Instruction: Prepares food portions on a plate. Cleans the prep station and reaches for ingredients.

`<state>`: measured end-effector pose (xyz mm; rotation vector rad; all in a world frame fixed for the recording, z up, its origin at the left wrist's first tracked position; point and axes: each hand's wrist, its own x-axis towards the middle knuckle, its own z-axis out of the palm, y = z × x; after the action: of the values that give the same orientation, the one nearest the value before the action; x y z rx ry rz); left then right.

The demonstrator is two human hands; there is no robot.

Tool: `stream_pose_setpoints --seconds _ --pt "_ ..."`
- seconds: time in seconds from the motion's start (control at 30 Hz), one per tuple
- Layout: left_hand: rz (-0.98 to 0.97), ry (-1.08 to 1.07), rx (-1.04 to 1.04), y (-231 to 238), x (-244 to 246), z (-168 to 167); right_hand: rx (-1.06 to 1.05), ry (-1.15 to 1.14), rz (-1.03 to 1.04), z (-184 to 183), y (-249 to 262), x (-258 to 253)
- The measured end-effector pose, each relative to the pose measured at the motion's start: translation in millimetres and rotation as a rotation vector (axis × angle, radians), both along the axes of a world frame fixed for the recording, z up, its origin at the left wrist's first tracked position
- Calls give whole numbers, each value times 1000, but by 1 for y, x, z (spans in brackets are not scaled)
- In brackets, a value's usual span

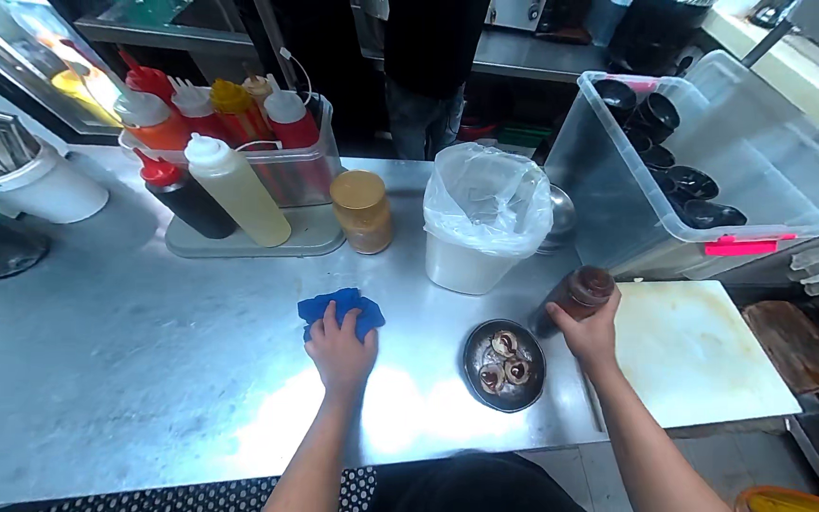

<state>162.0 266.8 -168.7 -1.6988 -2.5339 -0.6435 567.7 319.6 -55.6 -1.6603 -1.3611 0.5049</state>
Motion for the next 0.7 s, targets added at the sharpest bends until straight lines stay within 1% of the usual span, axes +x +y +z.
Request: stream_pose_setpoints --seconds 0.07,0.13,0.2,0.27,0.3,0.33,0.4,0.43,0.5,0.57,0.63,0.7 --pt "0 0 6 0 0 1 -7 99 -32 -9 11 0" --pt "0 0 9 0 0 1 -60 84 -7 -5 15 5" --pt "4 7 7 -1 0 -1 -123 -30 9 -3 2 13" --pt "-1 8 12 -1 -1 -2 -134 -252 18 -6 -35 17" --pt "1 5 15 0 -1 -2 -141 -397 75 -10 -59 12" --pt "3 -1 17 1 -1 -1 -132 -551 182 -16 -83 3" --pt "-6 -20 10 -1 0 1 -86 -791 477 -32 -119 -17" --pt "-11 -23 5 -2 0 2 -81 -861 589 -41 -129 -25" --pt "-9 -20 -10 -2 1 2 -96 -930 722 -57 -130 -34" --pt "1 -3 6 0 0 0 -137 -958 786 -64 -121 -37" --pt "8 9 22 1 -1 -1 -162 -976 808 -65 -114 -38" --pt "5 9 20 1 -1 -2 -169 -983 787 -65 -109 -37"
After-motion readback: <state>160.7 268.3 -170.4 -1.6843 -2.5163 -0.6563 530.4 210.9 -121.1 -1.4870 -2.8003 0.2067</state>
